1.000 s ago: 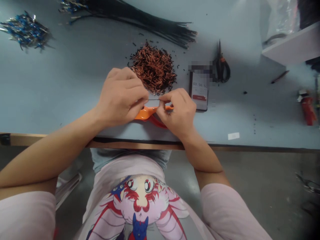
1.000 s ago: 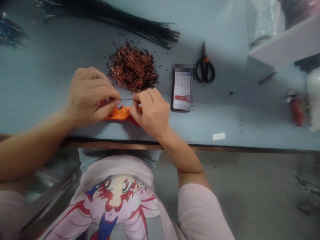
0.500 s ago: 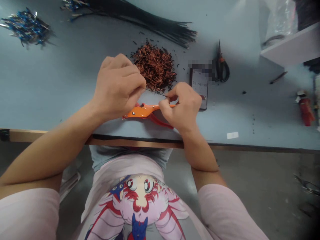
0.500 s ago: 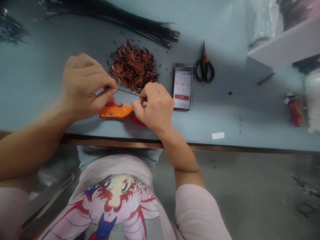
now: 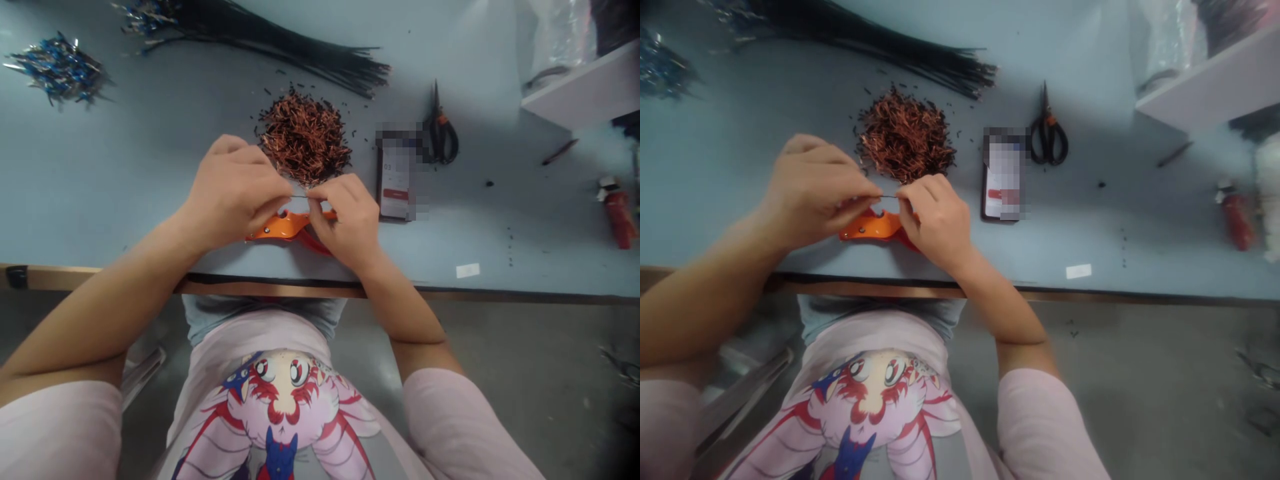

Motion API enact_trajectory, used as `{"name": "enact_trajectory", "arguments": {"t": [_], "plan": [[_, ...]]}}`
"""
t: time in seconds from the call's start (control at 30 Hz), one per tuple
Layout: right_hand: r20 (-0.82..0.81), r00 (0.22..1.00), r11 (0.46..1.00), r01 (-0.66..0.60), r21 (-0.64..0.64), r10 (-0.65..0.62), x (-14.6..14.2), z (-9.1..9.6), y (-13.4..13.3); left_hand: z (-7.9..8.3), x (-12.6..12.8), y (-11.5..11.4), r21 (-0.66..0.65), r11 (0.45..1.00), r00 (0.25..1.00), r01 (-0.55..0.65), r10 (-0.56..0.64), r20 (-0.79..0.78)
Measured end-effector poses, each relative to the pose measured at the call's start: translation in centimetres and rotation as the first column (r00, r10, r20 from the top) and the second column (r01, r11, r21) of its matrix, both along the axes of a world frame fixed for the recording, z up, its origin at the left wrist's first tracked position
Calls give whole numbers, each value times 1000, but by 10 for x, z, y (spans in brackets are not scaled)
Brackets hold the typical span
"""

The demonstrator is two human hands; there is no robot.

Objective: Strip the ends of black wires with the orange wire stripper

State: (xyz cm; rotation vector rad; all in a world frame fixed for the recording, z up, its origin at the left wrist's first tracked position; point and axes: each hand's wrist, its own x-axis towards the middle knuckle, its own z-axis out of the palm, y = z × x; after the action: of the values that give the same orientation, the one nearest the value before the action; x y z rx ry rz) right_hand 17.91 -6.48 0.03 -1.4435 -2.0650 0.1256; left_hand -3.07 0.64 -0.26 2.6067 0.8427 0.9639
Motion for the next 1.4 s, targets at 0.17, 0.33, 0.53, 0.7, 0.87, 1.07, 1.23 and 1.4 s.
{"name": "enact_trajectory", "arguments": {"t": [0.17, 0.33, 0.53, 0.7, 0.87, 1.07, 1.23, 1.4], "plan": [[34, 987, 949, -143, -282, 159, 7, 20, -6, 6, -12, 12, -29, 972, 948, -234, 234, 214], [291, 917, 881, -118, -459, 275, 0, 24, -12, 8, -21, 23, -165, 919, 806, -359, 395, 440], [-50, 998, 912, -56, -408, 38, 5, 26, -7, 2, -23, 28, -269, 882, 755, -386, 470, 457], [-586, 800, 840, -227, -493, -128, 24, 38, -4, -3, -21, 31, -408, 889, 754, -208, 411, 511], [-794, 476, 612, -514, -600, -378, 15, 32, -5, -11, -14, 27, -398, 916, 817, 43, 197, 543], [-797, 379, 543, -587, -600, -471, 1, 33, -8, 7, -8, 6, -482, 875, 863, -33, 269, 428], [-804, 377, 535, -606, -589, -460, 2, 36, -11, 11, -5, 3, -458, 888, 880, -44, 251, 403], [-817, 353, 535, -625, -568, -456, 3, 33, -12, 11, -4, 1, -462, 885, 882, -55, 260, 393]]}}
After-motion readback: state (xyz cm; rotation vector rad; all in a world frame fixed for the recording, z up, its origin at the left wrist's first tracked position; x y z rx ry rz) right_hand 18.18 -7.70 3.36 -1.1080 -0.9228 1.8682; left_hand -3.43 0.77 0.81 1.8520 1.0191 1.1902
